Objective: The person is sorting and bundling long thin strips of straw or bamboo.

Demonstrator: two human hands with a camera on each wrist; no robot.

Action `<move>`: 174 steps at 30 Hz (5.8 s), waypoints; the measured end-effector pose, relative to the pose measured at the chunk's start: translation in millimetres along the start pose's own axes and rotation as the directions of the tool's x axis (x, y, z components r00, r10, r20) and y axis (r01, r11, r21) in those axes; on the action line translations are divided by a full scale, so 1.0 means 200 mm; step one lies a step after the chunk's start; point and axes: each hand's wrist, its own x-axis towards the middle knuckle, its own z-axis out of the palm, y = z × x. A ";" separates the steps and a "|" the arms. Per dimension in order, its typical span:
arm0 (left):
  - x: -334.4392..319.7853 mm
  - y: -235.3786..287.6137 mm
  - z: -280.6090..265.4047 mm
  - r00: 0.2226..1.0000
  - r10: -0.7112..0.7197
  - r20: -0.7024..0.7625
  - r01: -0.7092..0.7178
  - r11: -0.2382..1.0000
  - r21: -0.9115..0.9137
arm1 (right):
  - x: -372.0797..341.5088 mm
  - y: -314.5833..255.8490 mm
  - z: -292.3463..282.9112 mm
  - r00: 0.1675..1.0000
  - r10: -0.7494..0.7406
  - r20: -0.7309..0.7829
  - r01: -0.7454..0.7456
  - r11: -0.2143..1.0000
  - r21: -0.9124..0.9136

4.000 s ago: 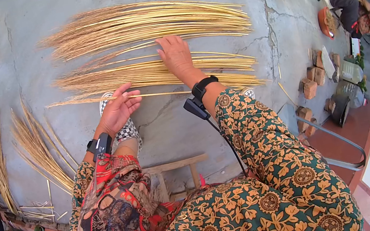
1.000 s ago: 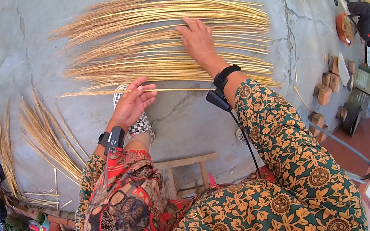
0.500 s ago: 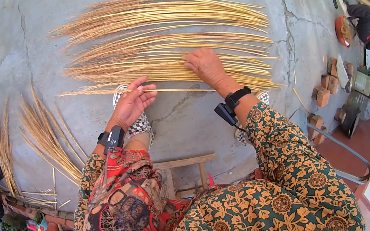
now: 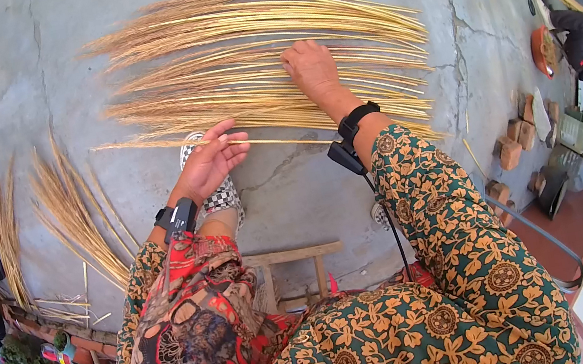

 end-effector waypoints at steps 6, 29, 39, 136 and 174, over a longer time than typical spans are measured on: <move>0.00 0.00 0.01 1.000 0.000 0.000 0.000 1.000 -0.012 | -0.07 -0.04 -0.17 0.998 -0.060 -0.027 0.063 0.985 0.161; 0.01 0.00 -0.01 1.000 -0.001 0.029 -0.001 0.998 0.062 | -0.05 -0.10 -0.06 0.996 -0.016 0.085 0.006 0.993 0.119; 0.01 0.00 -0.01 1.000 -0.021 -0.007 0.022 0.998 0.052 | -0.23 -0.16 -0.03 0.984 -0.129 0.125 0.124 0.991 0.052; 0.00 -0.01 -0.03 1.000 0.005 -0.006 -0.005 0.999 0.037 | -0.02 0.02 -0.17 0.990 -0.001 0.143 -0.011 0.996 0.084; 0.00 -0.02 -0.03 1.000 0.013 -0.003 -0.013 1.000 -0.003 | -0.25 -0.06 0.00 0.979 -0.010 0.202 0.032 0.994 -0.109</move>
